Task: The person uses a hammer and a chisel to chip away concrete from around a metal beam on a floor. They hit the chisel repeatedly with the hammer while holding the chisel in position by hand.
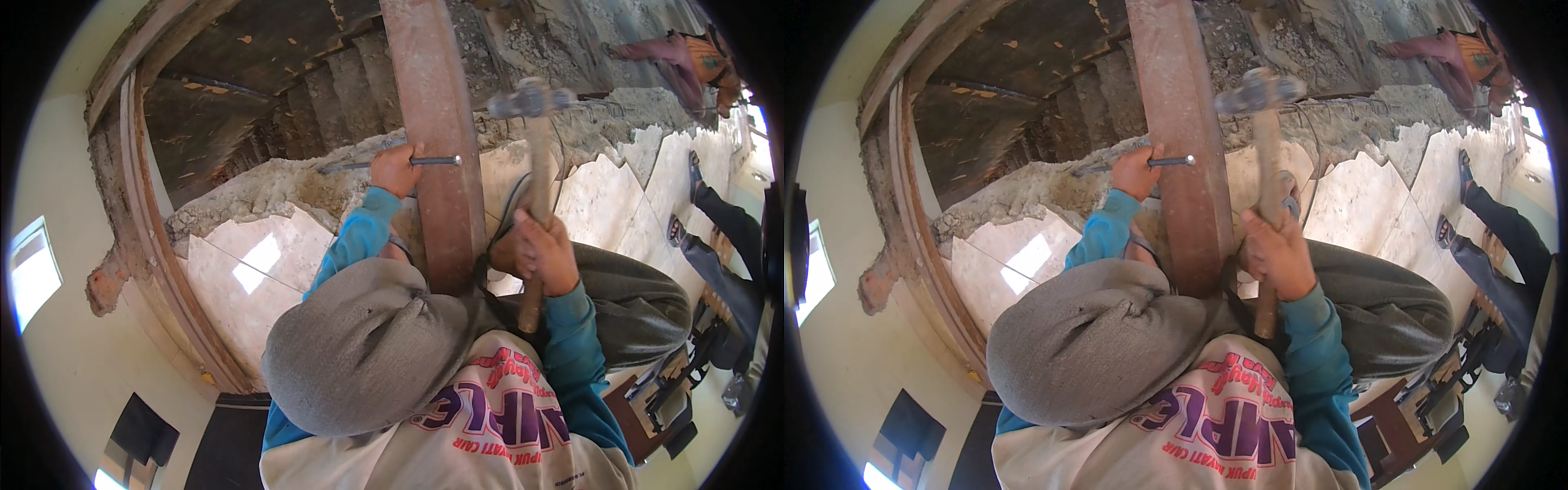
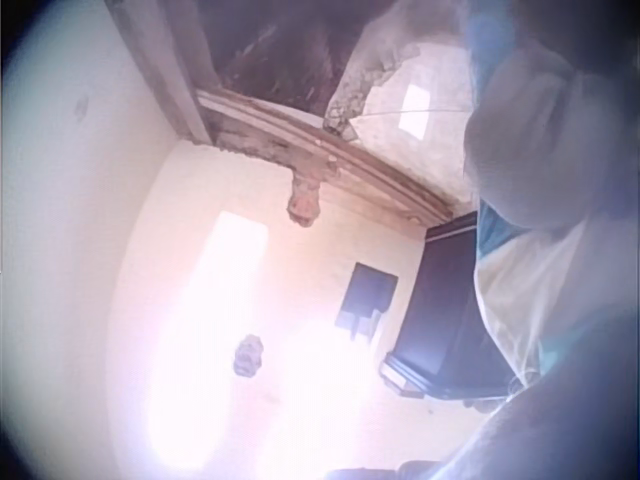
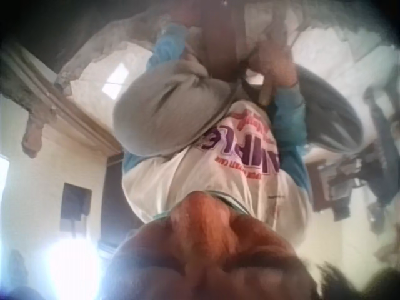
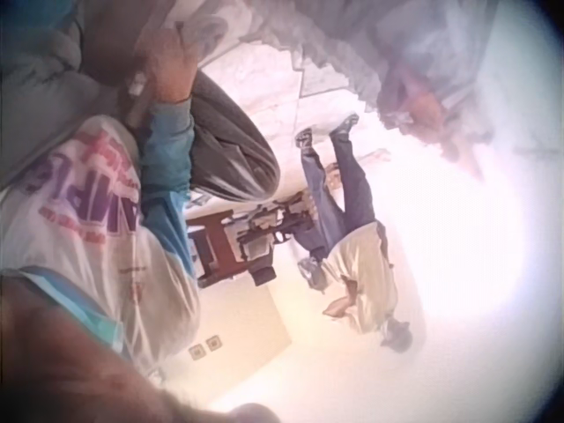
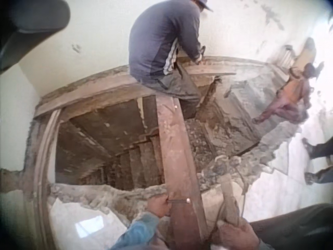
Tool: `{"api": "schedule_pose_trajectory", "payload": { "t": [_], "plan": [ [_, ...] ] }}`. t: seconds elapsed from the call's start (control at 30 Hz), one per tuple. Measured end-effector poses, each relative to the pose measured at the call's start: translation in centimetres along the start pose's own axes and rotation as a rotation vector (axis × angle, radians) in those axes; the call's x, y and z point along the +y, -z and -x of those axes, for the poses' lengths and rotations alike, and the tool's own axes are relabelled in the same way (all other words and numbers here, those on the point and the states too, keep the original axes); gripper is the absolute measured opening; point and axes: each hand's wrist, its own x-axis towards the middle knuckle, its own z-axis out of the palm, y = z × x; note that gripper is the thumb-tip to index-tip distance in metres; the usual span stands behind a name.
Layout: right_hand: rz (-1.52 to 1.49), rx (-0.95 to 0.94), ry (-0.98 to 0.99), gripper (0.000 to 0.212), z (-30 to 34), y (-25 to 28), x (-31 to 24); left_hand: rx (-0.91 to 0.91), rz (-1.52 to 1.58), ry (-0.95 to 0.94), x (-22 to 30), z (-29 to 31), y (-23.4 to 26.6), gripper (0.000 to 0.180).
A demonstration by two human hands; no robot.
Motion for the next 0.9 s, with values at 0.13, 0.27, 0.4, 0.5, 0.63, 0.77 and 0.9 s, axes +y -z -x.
{"api": "schedule_pose_trajectory", "payload": {
  "t": [0.13, 0.27, 0.4, 0.5, 0.63, 0.77, 0.9],
  "plan": [
    [-0.049, 0.110, 0.088, 0.020, 0.2, 1.1, -2.6, -0.122, -0.026, 0.022, 0.1, 0.9, -0.1, 0.041],
    [-0.118, 0.079, 0.100, 0.022, -0.3, 2.1, -2.5, -0.072, 0.000, 0.024, 0.1, 0.2, 0.2, 0.041],
    [-0.188, 0.029, 0.010, 0.024, -0.4, 2.3, -1.7, 0.060, -0.005, -0.023, -0.7, -0.4, -1.2, 0.041],
    [-0.207, 0.056, 0.005, 0.023, -0.3, 2.6, -1.9, -0.001, 0.033, -0.022, 0.6, -0.1, -0.4, 0.041],
    [-0.210, 0.066, 0.070, 0.024, -0.9, 3.5, -1.7, 0.024, 0.107, -0.099, 4.5, -0.1, 2.3, 0.041],
    [-0.205, 0.078, 0.011, 0.023, -1.1, 3.0, -1.1, 0.117, 0.136, -0.120, 3.8, -0.3, 3.5, 0.041],
    [-0.128, 0.078, -0.067, 0.022, -1.4, 2.1, -0.1, 0.179, 0.151, -0.082, 3.3, -0.2, 5.2, 0.040]
  ]
}}
